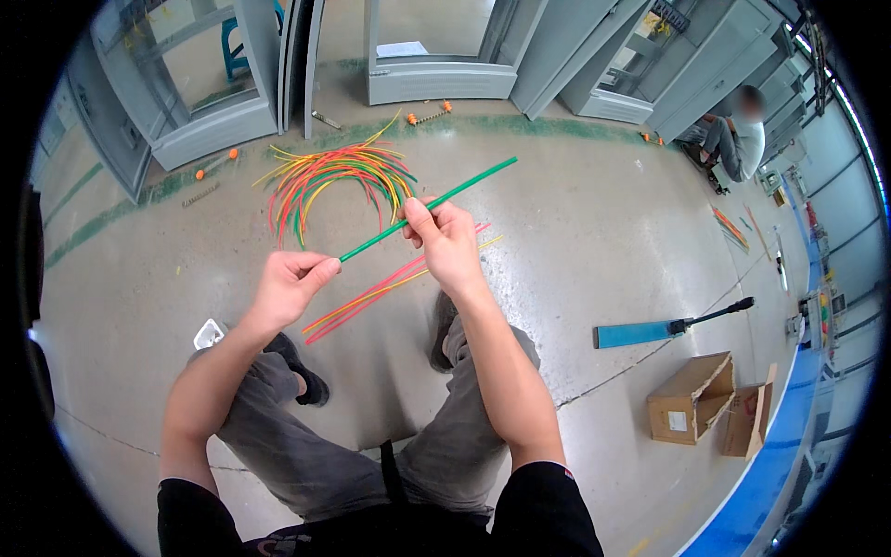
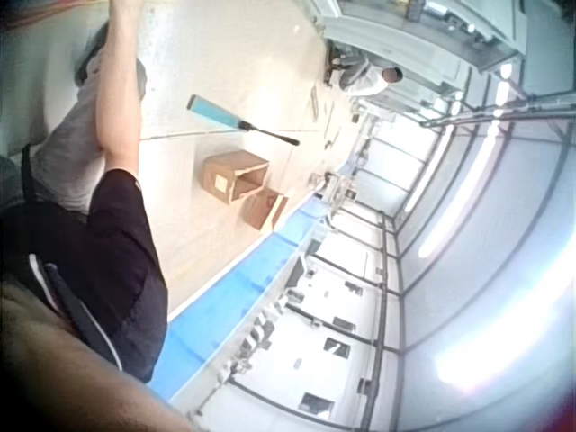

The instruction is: The person sits on the floor and sorts a pile of multicolored wires by color. They pick up individual wires, straighten them, and place them on the floor in separate color groups.

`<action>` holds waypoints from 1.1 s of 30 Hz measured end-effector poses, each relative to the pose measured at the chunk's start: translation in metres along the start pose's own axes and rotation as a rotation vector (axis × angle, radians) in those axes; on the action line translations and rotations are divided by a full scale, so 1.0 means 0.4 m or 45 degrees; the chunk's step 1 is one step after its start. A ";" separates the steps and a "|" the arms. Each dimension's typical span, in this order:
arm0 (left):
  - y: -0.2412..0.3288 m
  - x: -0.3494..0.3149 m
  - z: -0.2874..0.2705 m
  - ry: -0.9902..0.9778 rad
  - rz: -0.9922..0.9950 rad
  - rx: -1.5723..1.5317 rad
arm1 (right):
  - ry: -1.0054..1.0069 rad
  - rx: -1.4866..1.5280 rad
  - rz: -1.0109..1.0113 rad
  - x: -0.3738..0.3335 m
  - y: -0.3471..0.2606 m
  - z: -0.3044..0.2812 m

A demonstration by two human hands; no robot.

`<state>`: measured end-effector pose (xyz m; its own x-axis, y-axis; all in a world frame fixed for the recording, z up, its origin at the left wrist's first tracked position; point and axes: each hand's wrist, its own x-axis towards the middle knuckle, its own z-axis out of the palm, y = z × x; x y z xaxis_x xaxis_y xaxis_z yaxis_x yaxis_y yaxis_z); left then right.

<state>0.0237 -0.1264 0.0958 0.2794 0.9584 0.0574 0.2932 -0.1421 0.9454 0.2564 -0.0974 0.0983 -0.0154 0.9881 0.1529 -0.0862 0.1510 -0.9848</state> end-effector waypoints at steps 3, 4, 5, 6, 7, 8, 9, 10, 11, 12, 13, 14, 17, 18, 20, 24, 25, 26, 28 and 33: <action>0.008 0.014 0.020 0.046 -0.040 0.154 | 0.141 -0.322 -0.140 -0.011 0.020 0.008; 0.010 0.022 0.013 0.051 -0.061 0.201 | 0.128 -0.224 -0.080 -0.009 0.016 0.009; 0.008 0.024 0.006 0.028 -0.009 0.140 | 0.114 -0.126 -0.019 -0.005 0.006 0.002; 0.003 0.024 0.000 0.006 0.043 0.079 | 0.099 -0.027 0.042 -0.001 -0.001 -0.008; -0.001 0.027 -0.006 -0.025 0.101 0.018 | 0.073 0.146 0.056 0.001 -0.003 -0.026; 0.001 0.026 -0.014 -0.037 0.100 0.004 | 0.042 0.317 0.072 0.003 -0.004 -0.050; 0.004 0.023 -0.025 -0.048 0.099 -0.010 | 0.011 0.487 0.088 0.005 -0.007 -0.067; 0.002 0.020 -0.031 -0.056 0.093 -0.026 | 0.027 0.504 0.049 0.004 -0.017 -0.072; -0.002 0.020 -0.032 -0.043 0.086 0.009 | 0.054 0.435 0.037 0.001 -0.017 -0.068; -0.007 0.020 -0.031 -0.030 0.080 0.044 | 0.080 0.365 0.024 -0.004 -0.016 -0.063; -0.006 0.021 -0.029 -0.018 0.080 0.083 | 0.107 0.296 0.003 -0.005 -0.016 -0.061; -0.012 0.021 -0.023 0.033 0.096 0.162 | 0.134 0.069 -0.133 -0.006 -0.010 -0.056; -0.019 0.038 -0.002 0.099 0.118 0.296 | 0.275 -0.278 -0.306 -0.026 0.013 -0.028; -0.019 0.041 -0.016 0.064 0.094 0.280 | 0.270 -0.226 -0.270 -0.024 0.009 -0.021; -0.015 0.042 -0.037 0.041 0.104 0.235 | 0.206 0.288 0.000 -0.012 -0.001 -0.028; -0.027 0.035 -0.018 0.017 0.119 0.092 | -0.041 0.189 0.223 -0.024 0.034 0.045; -0.024 0.042 -0.005 -0.004 0.107 0.039 | -0.142 0.079 0.200 -0.031 0.033 0.065; -0.020 0.043 -0.001 -0.001 0.128 0.024 | -0.162 0.129 0.201 -0.031 0.032 0.075; -0.011 0.044 -0.010 0.013 0.166 0.004 | -0.212 0.239 0.202 -0.029 0.032 0.088; 0.009 0.036 -0.058 -0.113 0.028 -0.219 | 0.137 0.618 0.243 0.010 -0.002 -0.024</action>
<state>0.0075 -0.1073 0.1075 0.3658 0.9289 0.0574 0.1274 -0.1111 0.9856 0.2659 -0.0933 0.0990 0.0241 0.9979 -0.0599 -0.5435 -0.0372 -0.8386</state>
